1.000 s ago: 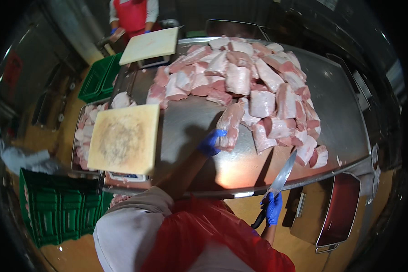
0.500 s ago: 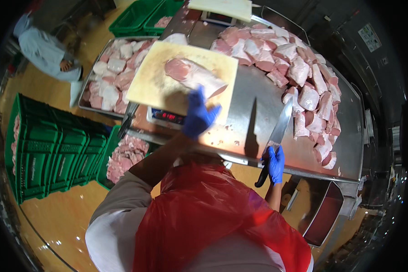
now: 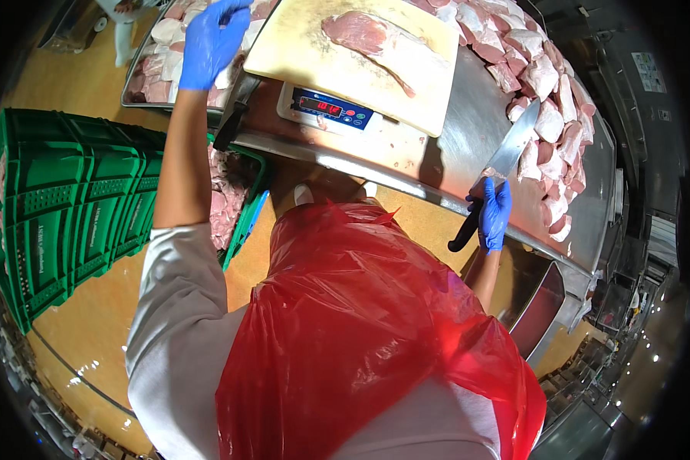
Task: The person cuts large pieces of raw meat on a cutting board using a knife, then places the cut portions into green crates. The person wears blue gloves and a red apron while working at a stainless steel table in a commercial kitchen.
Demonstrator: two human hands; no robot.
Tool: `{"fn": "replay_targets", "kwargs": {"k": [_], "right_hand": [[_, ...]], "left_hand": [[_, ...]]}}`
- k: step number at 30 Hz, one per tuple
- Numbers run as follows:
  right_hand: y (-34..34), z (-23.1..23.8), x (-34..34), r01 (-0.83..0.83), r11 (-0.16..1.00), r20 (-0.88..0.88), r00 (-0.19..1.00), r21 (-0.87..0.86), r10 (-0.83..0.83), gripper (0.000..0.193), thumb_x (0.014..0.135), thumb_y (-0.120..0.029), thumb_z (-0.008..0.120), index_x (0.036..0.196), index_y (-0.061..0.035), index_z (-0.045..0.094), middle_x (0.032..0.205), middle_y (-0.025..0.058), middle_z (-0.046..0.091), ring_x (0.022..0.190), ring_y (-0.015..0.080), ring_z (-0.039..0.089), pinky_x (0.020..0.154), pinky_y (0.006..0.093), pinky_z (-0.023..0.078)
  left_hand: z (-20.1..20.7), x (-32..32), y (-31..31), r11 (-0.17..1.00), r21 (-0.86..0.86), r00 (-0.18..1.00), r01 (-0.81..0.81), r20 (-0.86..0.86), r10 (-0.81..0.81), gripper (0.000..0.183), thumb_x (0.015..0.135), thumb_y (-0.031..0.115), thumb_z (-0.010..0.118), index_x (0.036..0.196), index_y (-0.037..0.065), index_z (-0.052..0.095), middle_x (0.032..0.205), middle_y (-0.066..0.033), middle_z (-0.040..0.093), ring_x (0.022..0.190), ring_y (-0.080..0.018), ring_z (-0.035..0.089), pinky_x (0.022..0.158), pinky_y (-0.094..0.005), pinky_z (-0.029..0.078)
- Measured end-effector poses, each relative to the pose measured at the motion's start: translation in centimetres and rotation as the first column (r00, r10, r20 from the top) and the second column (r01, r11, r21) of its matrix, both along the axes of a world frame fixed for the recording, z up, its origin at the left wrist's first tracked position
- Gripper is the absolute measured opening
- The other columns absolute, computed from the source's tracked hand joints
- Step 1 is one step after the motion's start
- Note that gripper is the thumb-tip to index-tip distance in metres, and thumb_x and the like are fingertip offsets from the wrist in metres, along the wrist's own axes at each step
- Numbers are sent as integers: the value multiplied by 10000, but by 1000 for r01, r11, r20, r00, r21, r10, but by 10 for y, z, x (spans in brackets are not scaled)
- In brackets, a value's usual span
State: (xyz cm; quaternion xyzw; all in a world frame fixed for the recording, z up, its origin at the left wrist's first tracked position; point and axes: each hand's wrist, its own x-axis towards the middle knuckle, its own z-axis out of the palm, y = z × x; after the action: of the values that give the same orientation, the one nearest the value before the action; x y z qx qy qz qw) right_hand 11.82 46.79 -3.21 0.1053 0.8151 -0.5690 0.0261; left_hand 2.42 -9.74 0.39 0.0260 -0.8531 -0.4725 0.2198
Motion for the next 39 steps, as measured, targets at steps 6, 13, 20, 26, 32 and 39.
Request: {"fn": "replay_targets", "kwargs": {"k": [6, 13, 20, 26, 32, 39], "right_hand": [[-8, 8, -1, 26, 1000, 2, 1000, 10, -26, 193, 1055, -231, 535, 1146, -63, 562, 796, 63, 646, 607, 150, 641, 497, 263, 481], [-5, 13, 1, 64, 998, -25, 998, -21, -65, 174, 1054, -219, 537, 1133, -65, 560, 793, 52, 642, 599, 141, 631, 499, 260, 481], [-10, 20, -10, 46, 999, -15, 999, -25, -46, 193, 1048, -233, 553, 1139, -62, 558, 818, 51, 646, 631, 145, 652, 511, 262, 492], [-33, 26, -31, -11, 1000, 12, 1000, 8, 10, 227, 1040, -261, 570, 1134, -55, 555, 797, 61, 639, 624, 149, 651, 502, 264, 500], [-56, 31, -35, -119, 993, -2, 993, 4, 119, 223, 1051, -237, 546, 1136, -32, 553, 801, 69, 647, 642, 140, 649, 506, 261, 486], [-40, 1, -21, -104, 994, 57, 993, 16, 103, 211, 1052, -230, 538, 1128, -34, 552, 788, 60, 650, 628, 141, 658, 506, 260, 490]], "left_hand": [[61, -48, 39, 994, -71, 988, 89, -119, -97, 239, 877, 99, 653, 1082, -9, 710, 937, -115, 715, 848, -178, 663, 803, -315, 539], [89, -97, 91, 845, -254, 883, 470, 121, -454, 403, 834, 169, 688, 1198, -1, 656, 991, -170, 721, 902, -266, 694, 829, -359, 541], [-13, -137, 140, 433, -690, 785, 581, 333, -523, 1124, 579, 196, 860, 1567, 268, 327, 1520, -171, 449, 1297, -308, 550, 1027, -418, 497], [-6, -132, 143, 500, -536, 733, 680, 469, -492, 960, 632, 232, 828, 1503, 247, 424, 1370, -191, 578, 1210, -393, 583, 1009, -441, 501], [-29, -25, 143, 855, -369, 925, 364, 253, -284, 807, 724, 299, 820, 1429, 90, 487, 1134, -241, 662, 1074, -446, 623, 944, -485, 509], [-49, 74, 76, 975, 214, 952, 68, 277, -127, 705, 816, 180, 819, 1416, 15, 489, 1307, -133, 578, 1149, -228, 597, 956, -343, 515]]}}
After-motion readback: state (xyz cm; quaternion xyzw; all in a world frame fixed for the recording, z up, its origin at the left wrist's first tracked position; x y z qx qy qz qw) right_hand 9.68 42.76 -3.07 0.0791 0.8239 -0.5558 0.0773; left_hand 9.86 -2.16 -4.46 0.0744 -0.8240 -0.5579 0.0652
